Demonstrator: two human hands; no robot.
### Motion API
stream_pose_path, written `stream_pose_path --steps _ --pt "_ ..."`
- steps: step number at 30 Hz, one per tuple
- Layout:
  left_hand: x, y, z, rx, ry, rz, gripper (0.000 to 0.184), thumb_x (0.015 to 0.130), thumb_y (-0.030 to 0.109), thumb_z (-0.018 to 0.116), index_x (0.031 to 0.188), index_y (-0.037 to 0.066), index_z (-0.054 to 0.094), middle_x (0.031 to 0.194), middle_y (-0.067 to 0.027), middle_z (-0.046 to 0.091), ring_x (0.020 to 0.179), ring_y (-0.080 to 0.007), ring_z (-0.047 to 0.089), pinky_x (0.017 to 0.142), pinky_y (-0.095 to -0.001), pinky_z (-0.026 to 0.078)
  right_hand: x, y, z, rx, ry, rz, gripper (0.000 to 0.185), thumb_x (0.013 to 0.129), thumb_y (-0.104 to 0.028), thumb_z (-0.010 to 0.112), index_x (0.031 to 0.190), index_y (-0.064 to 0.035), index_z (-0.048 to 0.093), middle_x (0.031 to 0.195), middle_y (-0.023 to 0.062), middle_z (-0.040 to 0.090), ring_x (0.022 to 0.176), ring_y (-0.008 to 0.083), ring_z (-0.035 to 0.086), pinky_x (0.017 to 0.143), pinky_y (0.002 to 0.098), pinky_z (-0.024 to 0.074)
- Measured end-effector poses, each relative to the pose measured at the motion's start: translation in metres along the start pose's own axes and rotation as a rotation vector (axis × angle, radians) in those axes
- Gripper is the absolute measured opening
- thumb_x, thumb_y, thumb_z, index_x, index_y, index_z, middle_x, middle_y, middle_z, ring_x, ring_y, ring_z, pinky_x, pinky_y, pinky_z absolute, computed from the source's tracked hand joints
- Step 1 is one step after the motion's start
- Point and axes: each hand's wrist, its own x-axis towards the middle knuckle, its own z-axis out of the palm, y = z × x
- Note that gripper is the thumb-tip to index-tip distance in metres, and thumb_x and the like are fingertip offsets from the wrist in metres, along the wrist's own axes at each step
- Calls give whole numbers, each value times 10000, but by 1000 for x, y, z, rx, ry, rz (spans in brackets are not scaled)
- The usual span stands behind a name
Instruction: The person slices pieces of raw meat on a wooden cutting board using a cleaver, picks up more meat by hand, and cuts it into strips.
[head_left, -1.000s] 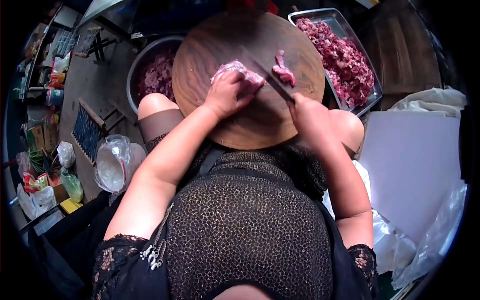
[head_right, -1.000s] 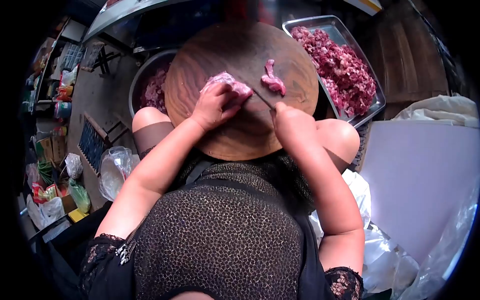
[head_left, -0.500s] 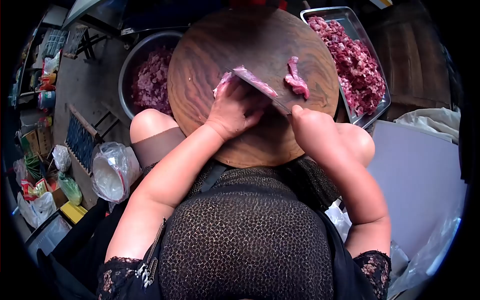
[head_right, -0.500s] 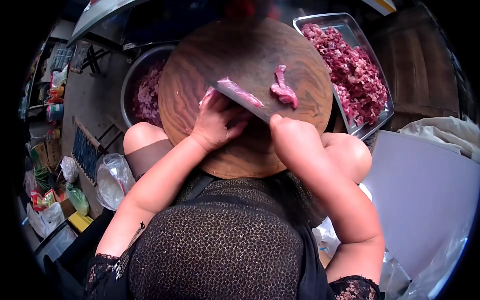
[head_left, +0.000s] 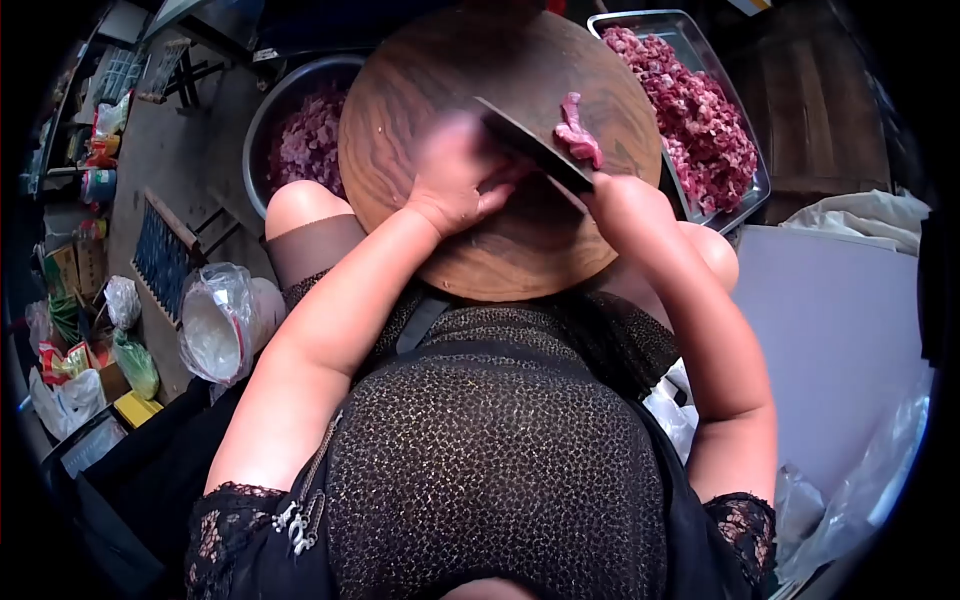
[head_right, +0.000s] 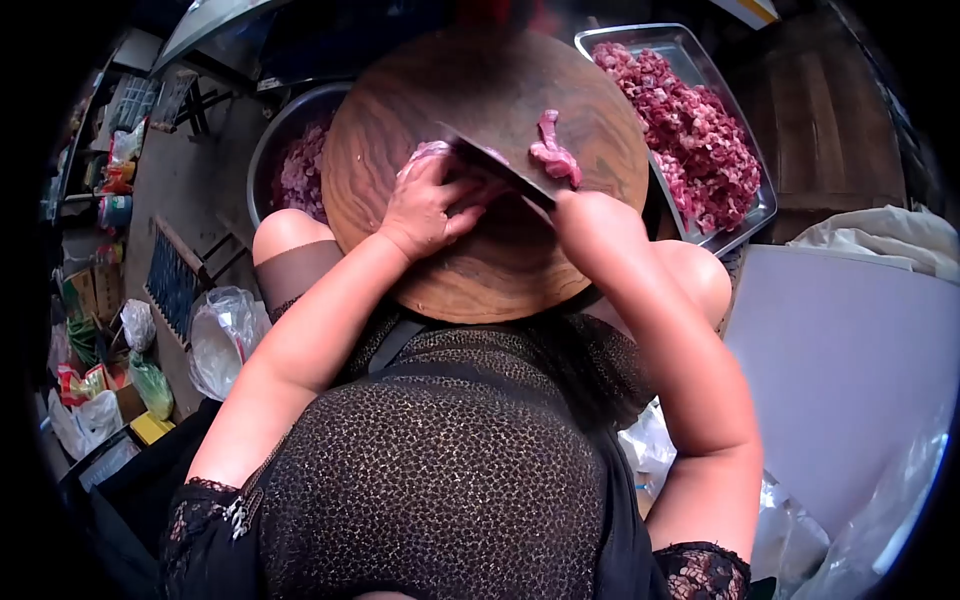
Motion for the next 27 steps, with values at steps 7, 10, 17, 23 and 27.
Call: stream_pose_path --steps 7,10,17,23,27 --pt "-15 -10 13 184 210 111 429 688 363 763 1064 164 701 1098 -44 570 1131 -276 516 1015 -454 374 -29 -16 12 165 290 125 243 961 -284 536 951 -50 600 821 191 679 789 407 656 697 517 513" --pt "-21 -13 10 26 -7 170 422 701 288 772 1063 88 685 1117 -79 597 1080 -292 571 979 -448 423 -39 -21 9 162 332 96 229 960 -276 537 963 -53 590 815 184 682 775 396 662 685 512 515" --pt "-19 -14 15 16 46 102 278 725 200 701 999 153 704 1118 -52 613 1068 -283 567 945 -418 447 -11 -23 27 109 169 84 234 956 -226 532 923 -6 604 823 240 668 791 422 654 698 516 515" --pt "-25 -14 12 77 -31 89 287 738 194 691 1023 163 707 1152 -76 604 1121 -307 545 984 -431 431 77 -40 6 89 301 37 246 952 -252 525 981 -43 650 936 209 690 907 397 660 773 497 520" --pt "-35 -18 13 -91 17 80 301 756 222 738 1044 139 709 1192 -93 599 1146 -325 548 995 -444 429 54 -29 -9 194 449 65 278 939 -292 545 1044 -57 650 917 210 691 905 399 665 787 483 526"
